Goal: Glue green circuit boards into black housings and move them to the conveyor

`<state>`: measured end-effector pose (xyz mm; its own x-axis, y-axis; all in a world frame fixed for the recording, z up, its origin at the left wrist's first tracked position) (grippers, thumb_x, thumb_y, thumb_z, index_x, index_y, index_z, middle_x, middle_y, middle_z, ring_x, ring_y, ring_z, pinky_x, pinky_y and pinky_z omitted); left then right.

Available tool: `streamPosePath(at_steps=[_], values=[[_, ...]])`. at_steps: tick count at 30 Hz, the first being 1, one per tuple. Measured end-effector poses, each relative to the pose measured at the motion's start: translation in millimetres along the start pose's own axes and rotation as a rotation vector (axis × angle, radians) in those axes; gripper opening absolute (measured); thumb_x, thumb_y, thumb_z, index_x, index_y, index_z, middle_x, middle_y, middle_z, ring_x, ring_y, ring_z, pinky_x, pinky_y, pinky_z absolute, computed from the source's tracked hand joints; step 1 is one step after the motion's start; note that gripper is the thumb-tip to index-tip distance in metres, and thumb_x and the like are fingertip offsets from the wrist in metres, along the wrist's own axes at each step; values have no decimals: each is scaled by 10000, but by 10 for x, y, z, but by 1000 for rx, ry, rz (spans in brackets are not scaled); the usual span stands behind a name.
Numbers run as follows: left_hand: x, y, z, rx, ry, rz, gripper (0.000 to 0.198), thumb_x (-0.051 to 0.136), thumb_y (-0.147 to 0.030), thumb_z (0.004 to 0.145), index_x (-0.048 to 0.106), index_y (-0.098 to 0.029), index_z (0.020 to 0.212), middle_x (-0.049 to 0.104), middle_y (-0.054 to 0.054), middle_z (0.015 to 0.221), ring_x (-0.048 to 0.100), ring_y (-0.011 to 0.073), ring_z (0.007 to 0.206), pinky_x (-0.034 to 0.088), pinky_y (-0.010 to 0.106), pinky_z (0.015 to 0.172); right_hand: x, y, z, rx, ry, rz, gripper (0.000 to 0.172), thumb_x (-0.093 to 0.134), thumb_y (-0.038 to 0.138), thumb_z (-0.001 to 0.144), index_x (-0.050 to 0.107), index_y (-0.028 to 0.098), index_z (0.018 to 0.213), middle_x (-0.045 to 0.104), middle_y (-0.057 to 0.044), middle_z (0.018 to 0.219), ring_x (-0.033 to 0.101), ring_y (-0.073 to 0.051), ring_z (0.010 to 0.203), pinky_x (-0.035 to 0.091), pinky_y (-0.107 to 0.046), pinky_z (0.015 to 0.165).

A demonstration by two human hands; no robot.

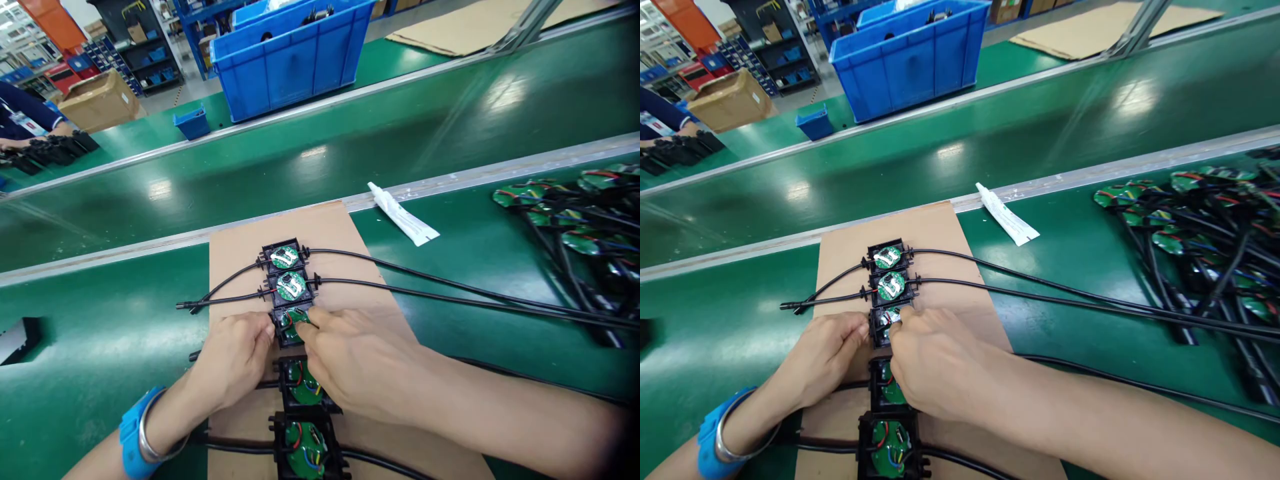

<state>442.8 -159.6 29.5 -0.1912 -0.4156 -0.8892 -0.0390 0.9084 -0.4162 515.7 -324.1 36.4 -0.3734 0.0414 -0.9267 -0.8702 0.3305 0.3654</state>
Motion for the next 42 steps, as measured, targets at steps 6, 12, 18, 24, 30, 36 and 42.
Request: streamPosePath(at_steps=[6, 12, 18, 24, 30, 36, 42], values=[[157, -70, 41, -62, 50, 382, 172, 391, -106, 792, 550, -161, 759, 629, 91, 663, 603, 242, 589, 423, 321, 520, 31, 4, -4, -18, -22, -5, 153, 474, 131, 810, 622, 146, 779, 590, -71, 687, 474, -167, 540, 195, -316, 489], [108, -194, -12, -14, -46, 579, 168, 412, -94, 796, 570, -133, 840, 613, 126, 766, 608, 273, 695, 512, 393, 600, 4, 45, -16, 37, -23, -12, 177, 466, 138, 814, 643, 137, 820, 613, -79, 724, 520, -170, 555, 253, -305, 511], [209, -142, -243, 218, -241, 404, 522, 402, -21, 733, 474, -97, 1244, 599, 143, 1082, 602, 225, 875, 568, 343, 723, -49, 42, 1, 59, 82, 11, 227, 462, 156, 829, 649, 123, 953, 653, -115, 842, 605, -227, 693, 365, -319, 574], [275, -160, -261, 187, -153, 411, 596, 429, -23, 711, 479, -88, 1302, 582, 156, 1126, 595, 252, 889, 572, 377, 704, -246, -113, -81, 90, 172, 216, 209, 534, 125, 743, 541, 161, 949, 628, -43, 822, 585, -190, 764, 390, -273, 614], [106, -231, -80, 312, -183, 178, 242, 419, -96, 875, 612, -123, 1018, 599, 115, 1030, 547, 239, 907, 511, 420, 825, -261, -75, -168, 140, 116, 143, 74, 505, 117, 801, 506, 179, 841, 587, -14, 767, 543, -164, 687, 360, -279, 611], [209, -160, -27, 363, -104, 144, 220, 391, -123, 940, 605, -145, 894, 621, 82, 990, 549, 219, 883, 465, 430, 855, -26, -23, -150, 111, 10, -107, 174, 420, 63, 835, 563, 158, 862, 596, -71, 839, 547, -206, 716, 325, -313, 604], [214, -160, -45, 362, -87, 177, 190, 420, -84, 910, 593, -155, 878, 618, 72, 974, 540, 216, 858, 455, 401, 826, -86, -123, -54, 210, 54, -66, 172, 391, 76, 856, 549, 134, 821, 585, -60, 737, 501, -169, 629, 288, -305, 582]])
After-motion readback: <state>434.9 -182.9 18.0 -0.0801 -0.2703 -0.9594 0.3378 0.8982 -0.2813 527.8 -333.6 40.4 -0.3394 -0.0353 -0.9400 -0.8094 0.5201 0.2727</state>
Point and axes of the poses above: each hand's wrist, its own z-axis towards the middle knuckle, its own x-axis out of the palm, y = z × x, the point moved 2 cm from there along z, towards the middle knuckle
